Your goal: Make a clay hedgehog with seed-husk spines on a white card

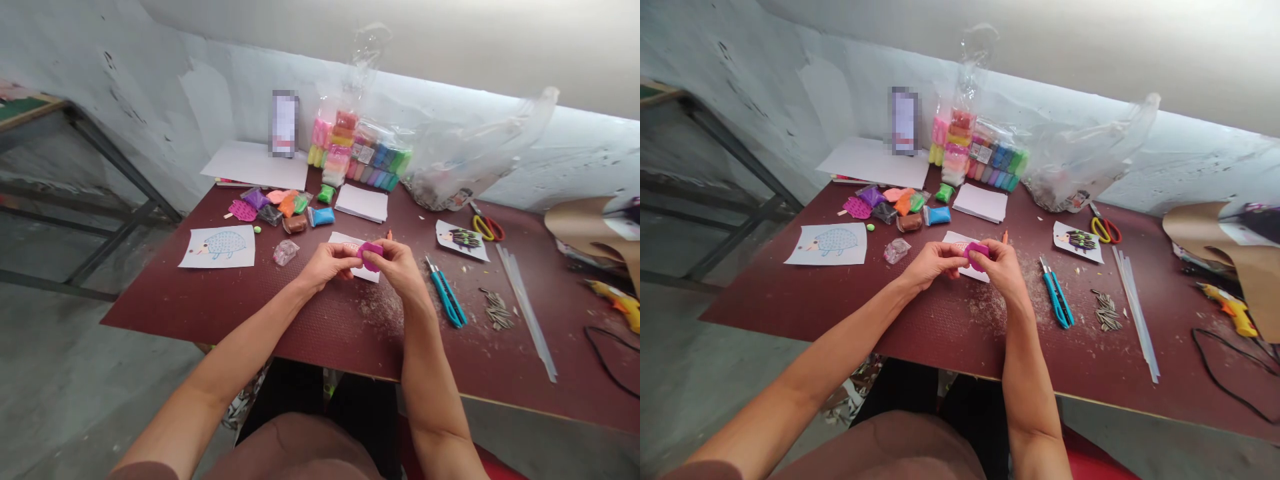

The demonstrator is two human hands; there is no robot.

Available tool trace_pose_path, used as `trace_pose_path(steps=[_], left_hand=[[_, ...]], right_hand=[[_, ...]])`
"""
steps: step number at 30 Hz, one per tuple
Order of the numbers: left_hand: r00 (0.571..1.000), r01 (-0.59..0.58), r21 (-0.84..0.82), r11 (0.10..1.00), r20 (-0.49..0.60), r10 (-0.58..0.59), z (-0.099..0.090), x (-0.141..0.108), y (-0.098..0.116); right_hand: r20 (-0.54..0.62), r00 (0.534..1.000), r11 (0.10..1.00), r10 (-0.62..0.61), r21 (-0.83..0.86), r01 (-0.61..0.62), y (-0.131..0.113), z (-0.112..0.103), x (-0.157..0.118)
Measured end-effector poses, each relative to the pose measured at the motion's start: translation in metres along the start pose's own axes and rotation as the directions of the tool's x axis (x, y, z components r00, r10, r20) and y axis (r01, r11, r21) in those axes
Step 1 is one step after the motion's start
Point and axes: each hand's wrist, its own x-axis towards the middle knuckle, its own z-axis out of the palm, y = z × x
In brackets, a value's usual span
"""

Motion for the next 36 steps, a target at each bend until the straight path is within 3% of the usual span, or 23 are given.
trace_pose_path(steps=[7,15,20,24,26,28,32,36], left_hand=[[0.998,-0.055,0.049,0.997,0.036,0.053,-0.003,0.000,0.000],[0.984,-0.177,0.134,0.975,0.001,0.179,0.001,0.002,-0.004],[0.990,-0.128,0.188,0.974,0.088,0.113,-0.017,0.002,0.008],[0.982,-0.151,0.186,0.971,-0.081,0.168,-0.038,0.004,0.020],[0.981,-0.146,0.189,0.971,-0.102,0.168,-0.043,0.005,0.022],[0.987,-0.131,0.192,0.972,-0.066,0.146,-0.040,0.004,0.021],[0.984,-0.147,0.160,0.976,0.121,0.129,-0.024,0.002,0.012],[0.982,-0.133,0.068,0.989,0.143,0.122,-0.017,0.003,0.004]], right_hand=[[0.028,0.999,1.000,0.020,0.017,-0.020,-0.003,-0.001,-0.002],[0.042,0.999,0.999,0.030,0.015,-0.030,-0.003,0.003,0.000],[-0.009,1.000,1.000,0.020,0.009,-0.020,-0.001,0.001,0.000],[-0.015,0.999,1.000,0.030,0.010,-0.030,0.000,-0.002,0.000],[0.002,0.999,0.999,0.034,0.014,-0.034,0.000,-0.001,0.000],[0.023,0.999,0.999,0.035,0.022,-0.035,0.000,0.001,0.000],[0.047,0.999,1.000,0.013,0.027,-0.014,0.003,0.006,0.001],[0.064,0.998,0.999,0.023,0.025,-0.025,0.005,0.008,0.001]])
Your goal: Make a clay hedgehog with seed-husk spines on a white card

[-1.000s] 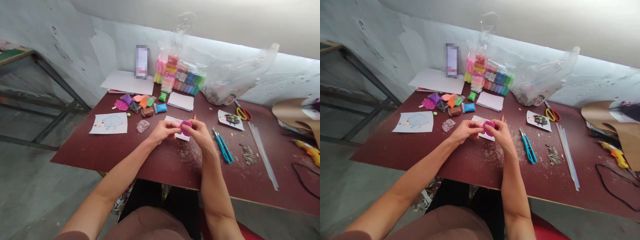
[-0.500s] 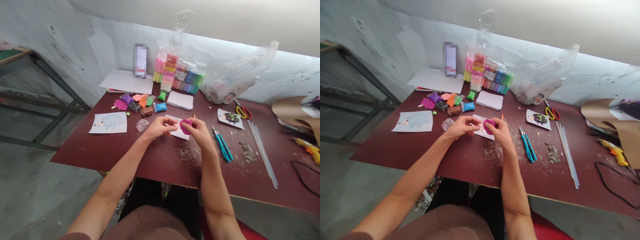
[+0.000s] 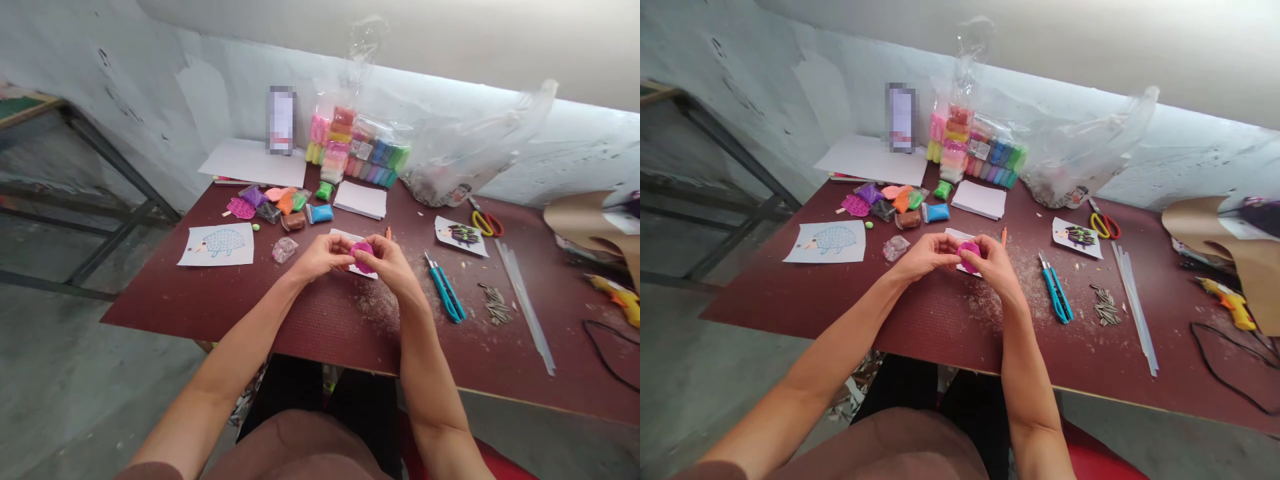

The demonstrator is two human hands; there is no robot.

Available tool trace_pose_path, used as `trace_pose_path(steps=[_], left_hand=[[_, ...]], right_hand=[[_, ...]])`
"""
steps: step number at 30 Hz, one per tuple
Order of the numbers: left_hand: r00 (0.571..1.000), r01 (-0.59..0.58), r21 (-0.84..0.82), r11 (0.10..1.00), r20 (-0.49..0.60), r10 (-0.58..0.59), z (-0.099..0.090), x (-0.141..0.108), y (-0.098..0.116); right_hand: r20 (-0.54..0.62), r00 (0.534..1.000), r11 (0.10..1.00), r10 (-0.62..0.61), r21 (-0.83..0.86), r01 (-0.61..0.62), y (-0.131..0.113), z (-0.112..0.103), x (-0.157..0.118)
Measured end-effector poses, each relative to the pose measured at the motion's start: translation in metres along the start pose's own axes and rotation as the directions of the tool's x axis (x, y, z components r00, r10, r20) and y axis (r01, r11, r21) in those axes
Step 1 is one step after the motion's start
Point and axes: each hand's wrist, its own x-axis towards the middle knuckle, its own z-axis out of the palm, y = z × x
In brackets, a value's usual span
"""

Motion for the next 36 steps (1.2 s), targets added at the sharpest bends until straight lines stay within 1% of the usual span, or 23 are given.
trace_pose_path(steps=[3,6,8,13,15,18,20,23,25,27,29,32,34,36], left_hand=[[1.000,0.019,-0.038,0.999,-0.006,-0.019,-0.004,0.002,-0.001],[0.999,0.035,-0.056,0.998,-0.007,-0.035,-0.008,0.003,0.001],[0.999,0.032,-0.062,0.998,-0.010,-0.033,-0.009,0.002,0.003],[0.998,0.061,-0.041,0.997,0.033,-0.060,-0.008,-0.002,0.008],[0.997,0.076,-0.037,0.996,0.033,-0.075,-0.008,-0.002,0.008],[0.998,0.062,-0.055,0.997,0.005,-0.062,-0.008,0.000,0.005],[0.999,0.034,-0.083,0.996,-0.039,-0.037,-0.007,0.002,0.002],[0.994,-0.019,-0.138,0.990,-0.113,0.004,-0.005,0.004,-0.001],[0.990,-0.054,-0.179,0.982,-0.141,0.029,-0.004,0.005,-0.001],[0.988,-0.074,-0.207,0.975,-0.148,0.043,-0.003,0.005,-0.001],[0.989,-0.073,-0.219,0.973,-0.138,0.043,-0.002,0.005,-0.001],[0.994,-0.041,-0.213,0.976,-0.112,0.017,-0.002,0.004,0.001],[0.993,-0.024,-0.182,0.983,-0.115,0.003,-0.002,0.003,0.003],[0.990,-0.041,-0.127,0.991,-0.142,0.022,-0.001,0.002,0.004]], right_hand=[[0.009,1.000,0.999,0.019,0.031,-0.020,0.000,-0.006,0.000],[-0.025,0.998,0.997,0.054,0.048,-0.052,0.000,-0.015,0.000],[-0.052,0.997,0.997,0.054,0.057,-0.051,0.001,-0.020,0.000],[-0.060,0.998,0.999,0.031,0.042,-0.028,0.004,-0.019,0.002],[-0.062,0.998,0.999,0.022,0.035,-0.020,0.003,-0.017,0.001],[-0.072,0.997,0.999,0.002,0.032,0.000,0.003,-0.016,0.001],[-0.098,0.995,0.999,-0.002,0.037,0.005,0.002,-0.016,0.000],[-0.137,0.988,0.996,0.065,0.068,-0.056,0.001,-0.012,0.000],[-0.097,0.986,0.988,0.138,0.090,-0.129,-0.001,-0.007,0.000],[-0.018,0.987,0.983,0.158,0.094,-0.155,-0.003,0.000,-0.001],[0.010,0.994,0.990,0.107,0.092,-0.107,-0.004,0.007,-0.001],[-0.059,0.998,0.997,0.016,0.075,-0.012,-0.003,0.013,0.000],[-0.074,0.997,0.999,-0.002,0.049,0.006,-0.001,0.014,0.001],[-0.053,0.999,1.000,-0.007,0.008,0.008,0.000,0.014,0.002]])
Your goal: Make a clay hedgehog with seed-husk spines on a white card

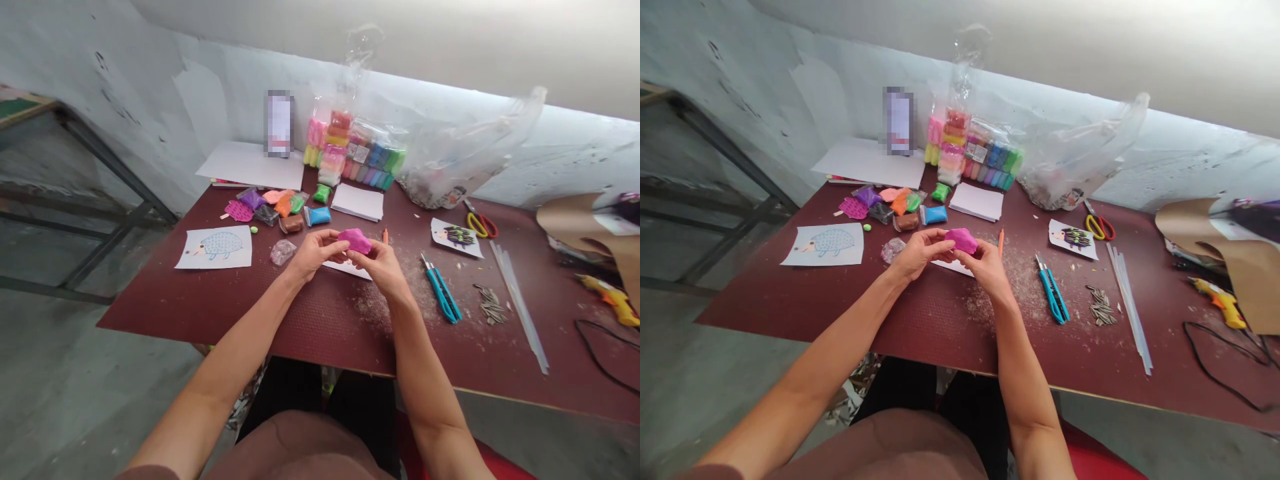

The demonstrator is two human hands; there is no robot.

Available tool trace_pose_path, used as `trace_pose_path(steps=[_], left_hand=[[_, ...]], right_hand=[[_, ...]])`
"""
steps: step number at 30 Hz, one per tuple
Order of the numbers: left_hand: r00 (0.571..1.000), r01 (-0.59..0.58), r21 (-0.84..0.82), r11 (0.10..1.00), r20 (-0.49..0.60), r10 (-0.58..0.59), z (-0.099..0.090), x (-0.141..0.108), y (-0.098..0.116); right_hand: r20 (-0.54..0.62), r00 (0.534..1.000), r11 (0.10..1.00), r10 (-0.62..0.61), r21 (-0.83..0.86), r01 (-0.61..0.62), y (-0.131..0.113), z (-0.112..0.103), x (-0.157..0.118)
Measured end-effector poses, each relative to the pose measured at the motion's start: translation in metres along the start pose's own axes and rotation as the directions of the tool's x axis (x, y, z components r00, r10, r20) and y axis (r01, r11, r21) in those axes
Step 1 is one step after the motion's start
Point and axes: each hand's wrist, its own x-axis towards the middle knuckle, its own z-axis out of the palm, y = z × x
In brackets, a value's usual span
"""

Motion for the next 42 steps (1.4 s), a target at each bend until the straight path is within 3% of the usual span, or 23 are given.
trace_pose_path(steps=[5,10,18,23,28,35,42], left_hand=[[0.996,-0.064,0.091,0.994,-0.054,0.070,0.000,0.001,-0.001],[0.995,0.000,0.104,0.995,-0.099,0.011,-0.001,0.003,-0.001],[0.983,0.093,0.136,0.986,-0.169,-0.070,0.001,0.004,0.004],[0.968,0.107,0.256,0.961,-0.248,-0.042,-0.002,0.005,0.007],[0.934,0.076,0.388,0.918,-0.351,0.071,-0.010,0.006,0.013],[0.932,0.069,0.505,0.860,-0.340,0.125,-0.017,0.010,0.007],[0.965,0.048,0.545,0.837,-0.242,0.102,-0.016,0.013,-0.005]], right_hand=[[0.038,0.999,0.999,0.006,-0.037,-0.005,-0.001,-0.002,0.000],[-0.062,0.998,0.998,0.005,0.066,-0.001,0.004,-0.010,0.001],[-0.124,0.992,1.000,0.003,0.001,-0.003,0.008,-0.013,0.005],[-0.206,0.978,1.000,-0.011,0.017,0.015,0.012,-0.015,0.008],[-0.259,0.966,1.000,-0.003,-0.023,-0.003,0.016,-0.022,0.012],[-0.205,0.974,0.993,0.100,-0.036,-0.109,0.022,-0.019,0.019],[-0.130,0.988,0.996,0.087,-0.010,-0.089,0.029,-0.010,0.025]])
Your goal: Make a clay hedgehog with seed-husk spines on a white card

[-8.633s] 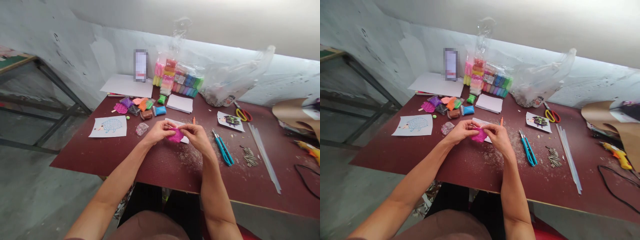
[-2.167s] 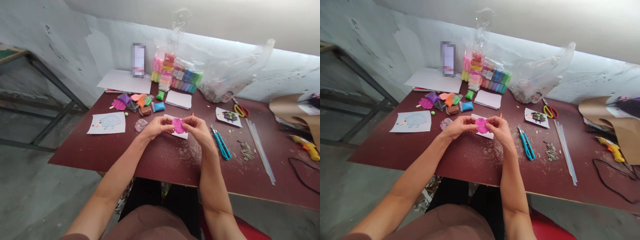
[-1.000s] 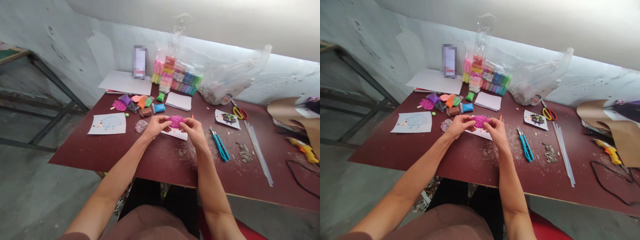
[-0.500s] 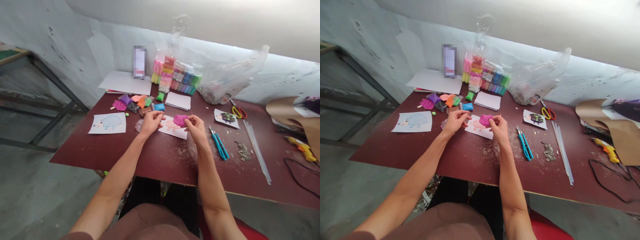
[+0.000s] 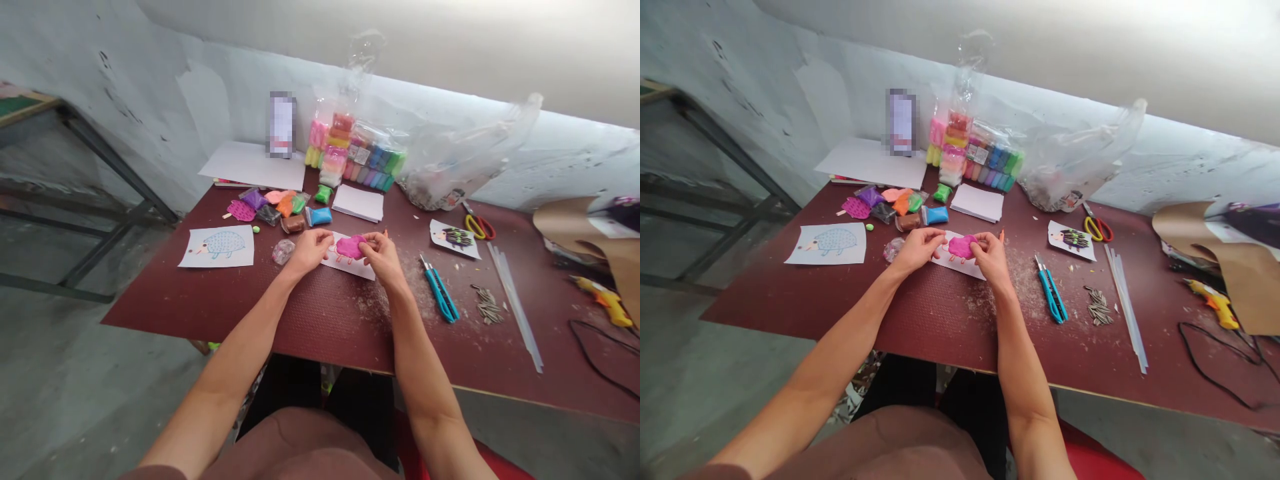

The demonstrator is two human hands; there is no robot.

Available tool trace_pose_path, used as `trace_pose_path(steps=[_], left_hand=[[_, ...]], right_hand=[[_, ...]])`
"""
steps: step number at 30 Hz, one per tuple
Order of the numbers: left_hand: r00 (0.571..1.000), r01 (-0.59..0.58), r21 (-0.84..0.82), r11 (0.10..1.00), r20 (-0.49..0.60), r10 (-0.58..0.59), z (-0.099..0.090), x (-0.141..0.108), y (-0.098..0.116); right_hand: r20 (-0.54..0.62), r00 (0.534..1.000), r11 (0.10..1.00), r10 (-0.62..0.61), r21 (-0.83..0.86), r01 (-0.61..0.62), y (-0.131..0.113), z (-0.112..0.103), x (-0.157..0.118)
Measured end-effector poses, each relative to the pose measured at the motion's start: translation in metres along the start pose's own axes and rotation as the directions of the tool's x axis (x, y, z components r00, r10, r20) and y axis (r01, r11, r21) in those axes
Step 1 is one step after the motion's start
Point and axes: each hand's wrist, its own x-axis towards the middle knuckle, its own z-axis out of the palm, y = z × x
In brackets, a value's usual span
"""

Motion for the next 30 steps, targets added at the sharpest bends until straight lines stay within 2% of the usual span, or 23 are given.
trace_pose_path(steps=[6,11,14,18,23,30], left_hand=[[0.998,-0.052,-0.018,0.998,-0.030,0.052,0.007,0.005,-0.005],[0.990,-0.104,0.171,0.980,-0.077,0.119,0.009,0.012,0.000],[0.984,-0.139,0.293,0.946,-0.068,0.165,0.010,0.015,0.003],[0.988,-0.124,0.408,0.905,-0.034,0.150,0.011,0.017,0.003],[0.988,-0.142,0.531,0.836,0.018,0.156,0.014,0.013,0.005],[0.984,-0.152,0.687,0.711,0.037,0.174,0.017,0.006,0.010]], right_hand=[[0.008,0.999,0.997,-0.044,-0.068,0.044,-0.001,0.002,-0.002],[-0.073,0.996,0.976,-0.059,-0.215,0.042,0.003,-0.001,0.001],[-0.100,0.992,0.953,-0.075,-0.301,0.042,0.003,-0.003,0.003],[-0.112,0.989,0.915,-0.096,-0.401,0.043,0.002,-0.005,0.006],[-0.147,0.988,0.877,-0.055,-0.479,-0.022,-0.001,-0.004,0.006],[-0.161,0.987,0.829,-0.025,-0.554,-0.069,-0.003,0.000,0.004]])
